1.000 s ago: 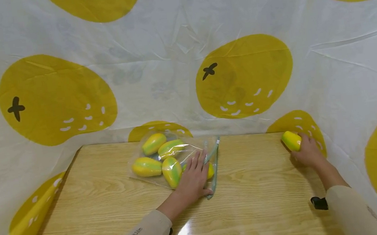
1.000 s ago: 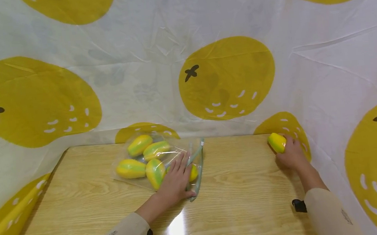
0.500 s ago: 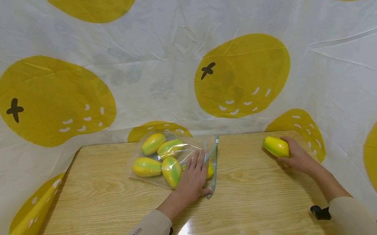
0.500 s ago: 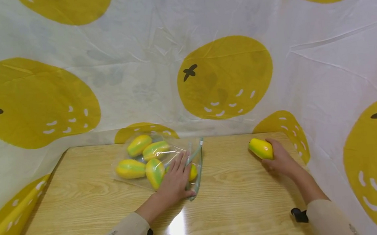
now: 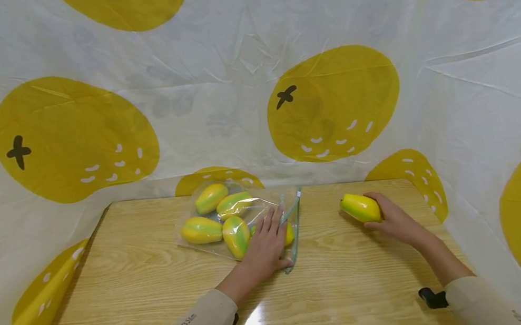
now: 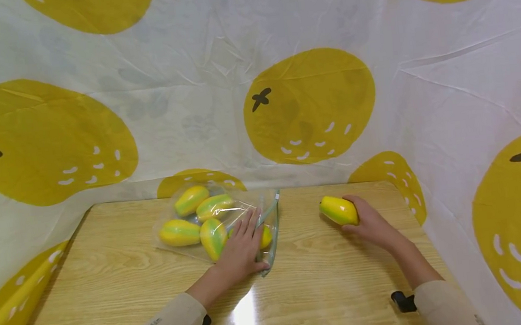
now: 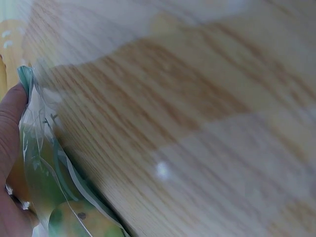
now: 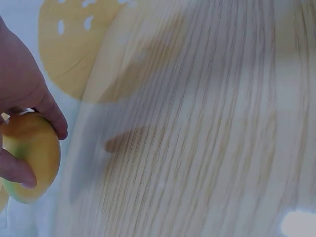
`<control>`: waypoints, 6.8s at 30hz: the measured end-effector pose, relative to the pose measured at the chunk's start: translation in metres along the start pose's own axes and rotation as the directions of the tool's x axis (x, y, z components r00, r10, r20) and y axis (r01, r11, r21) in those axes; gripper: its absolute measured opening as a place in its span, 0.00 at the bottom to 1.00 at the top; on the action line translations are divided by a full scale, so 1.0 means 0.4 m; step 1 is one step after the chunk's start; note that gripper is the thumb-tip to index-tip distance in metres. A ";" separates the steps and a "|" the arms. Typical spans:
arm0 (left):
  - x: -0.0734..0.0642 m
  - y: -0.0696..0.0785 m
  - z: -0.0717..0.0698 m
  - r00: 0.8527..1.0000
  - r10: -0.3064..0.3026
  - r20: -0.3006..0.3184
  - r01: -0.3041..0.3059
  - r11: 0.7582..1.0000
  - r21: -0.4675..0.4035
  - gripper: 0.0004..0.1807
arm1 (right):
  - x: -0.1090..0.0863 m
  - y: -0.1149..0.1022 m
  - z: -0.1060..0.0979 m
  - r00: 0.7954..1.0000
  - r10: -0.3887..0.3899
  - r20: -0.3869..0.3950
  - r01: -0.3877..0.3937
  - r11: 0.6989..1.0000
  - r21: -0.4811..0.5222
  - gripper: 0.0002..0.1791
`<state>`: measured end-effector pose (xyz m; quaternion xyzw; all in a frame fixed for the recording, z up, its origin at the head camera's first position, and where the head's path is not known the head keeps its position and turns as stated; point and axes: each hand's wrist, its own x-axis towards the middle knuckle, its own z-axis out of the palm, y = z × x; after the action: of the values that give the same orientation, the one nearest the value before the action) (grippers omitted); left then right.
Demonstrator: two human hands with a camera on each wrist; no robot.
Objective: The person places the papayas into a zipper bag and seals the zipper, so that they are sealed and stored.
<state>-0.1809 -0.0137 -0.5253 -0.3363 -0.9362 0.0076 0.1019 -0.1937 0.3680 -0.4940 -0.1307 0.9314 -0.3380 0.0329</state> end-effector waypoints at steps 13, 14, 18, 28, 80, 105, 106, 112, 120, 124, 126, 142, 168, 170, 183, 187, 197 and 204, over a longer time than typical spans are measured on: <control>0.001 0.000 0.004 1.000 0.000 0.014 0.001 1.000 -0.012 0.62 | 0.015 -0.094 0.062 0.994 -0.076 0.081 0.073 0.997 0.029 0.43; 0.001 0.000 0.004 1.000 -0.001 0.016 0.001 1.000 -0.011 0.62 | 0.018 -0.101 0.069 0.993 -0.077 0.092 0.075 0.997 0.029 0.43; 0.000 0.000 0.001 1.000 0.001 0.019 -0.001 1.000 -0.004 0.62 | 0.034 -0.127 0.096 0.987 -0.089 0.133 0.087 0.996 0.027 0.43; 0.000 0.000 -0.006 1.000 0.000 0.022 0.000 1.000 0.023 0.62 | 0.071 -0.173 0.145 0.973 -0.113 0.201 0.105 0.993 0.053 0.42; 0.003 -0.002 -0.010 0.999 0.018 0.029 -0.022 0.993 0.115 0.66 | 0.172 -0.211 0.193 0.975 -0.152 0.161 0.145 0.988 0.054 0.41; 0.006 -0.005 0.000 1.000 0.008 0.005 -0.008 0.994 0.113 0.71 | 0.200 -0.231 0.200 0.986 -0.144 0.089 0.123 0.970 0.209 0.25; 0.006 -0.004 0.000 1.000 0.008 0.007 -0.009 0.994 0.111 0.71 | 0.202 -0.235 0.202 0.987 -0.139 0.087 0.118 0.972 0.205 0.24; 0.006 -0.003 -0.001 1.000 0.006 0.020 -0.008 0.995 0.100 0.72 | 0.222 -0.239 0.205 0.989 -0.128 0.075 0.113 0.977 0.181 0.19; 0.003 -0.005 0.000 1.000 0.012 0.017 -0.013 0.996 0.091 0.71 | 0.241 -0.229 0.200 0.984 -0.155 0.085 0.136 0.972 0.194 0.16; 0.003 -0.007 0.002 1.000 0.016 0.007 -0.016 0.997 0.082 0.72 | 0.244 -0.230 0.204 0.984 -0.168 0.058 0.155 0.972 0.177 0.15; 0.004 -0.009 0.002 1.000 0.015 0.001 -0.015 0.996 0.092 0.72 | 0.247 -0.233 0.208 0.984 -0.176 0.039 0.168 0.973 0.160 0.15; 0.000 -0.016 0.007 1.000 0.018 -0.010 -0.017 0.996 0.092 0.73 | 0.269 -0.237 0.238 0.988 -0.152 -0.030 0.154 0.984 0.087 0.12; 0.004 -0.011 0.005 0.998 0.043 -0.054 -0.038 0.995 0.091 0.70 | 0.306 -0.254 0.239 0.993 -0.105 -0.058 0.104 0.995 -0.007 0.17; 0.004 -0.012 0.003 0.998 0.037 -0.050 -0.032 0.995 0.097 0.69 | 0.303 -0.254 0.237 0.993 -0.103 -0.055 0.103 0.995 0.003 0.17; -0.003 -0.018 0.000 1.000 0.004 -0.002 -0.004 0.998 0.067 0.63 | 0.280 -0.244 0.194 0.992 -0.124 -0.028 0.125 0.992 0.034 0.17; -0.002 -0.022 -0.001 1.000 0.011 -0.001 -0.011 0.997 0.070 0.63 | 0.291 -0.249 0.179 0.990 -0.141 -0.011 0.141 0.990 0.030 0.17; -0.003 -0.020 -0.004 0.999 0.001 0.037 -0.003 0.998 0.067 0.65 | 0.327 -0.268 0.173 0.989 -0.125 0.074 0.126 0.992 -0.009 0.17; -0.004 -0.017 -0.006 0.999 0.002 0.038 -0.006 0.997 0.083 0.64 | 0.347 -0.269 0.180 0.980 -0.160 0.121 0.164 0.986 -0.026 0.15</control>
<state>-0.1835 -0.0201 -0.5227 -0.3334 -0.9362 0.0528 0.0980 -0.2928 0.2071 -0.4770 -0.2267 0.9199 -0.3145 0.0583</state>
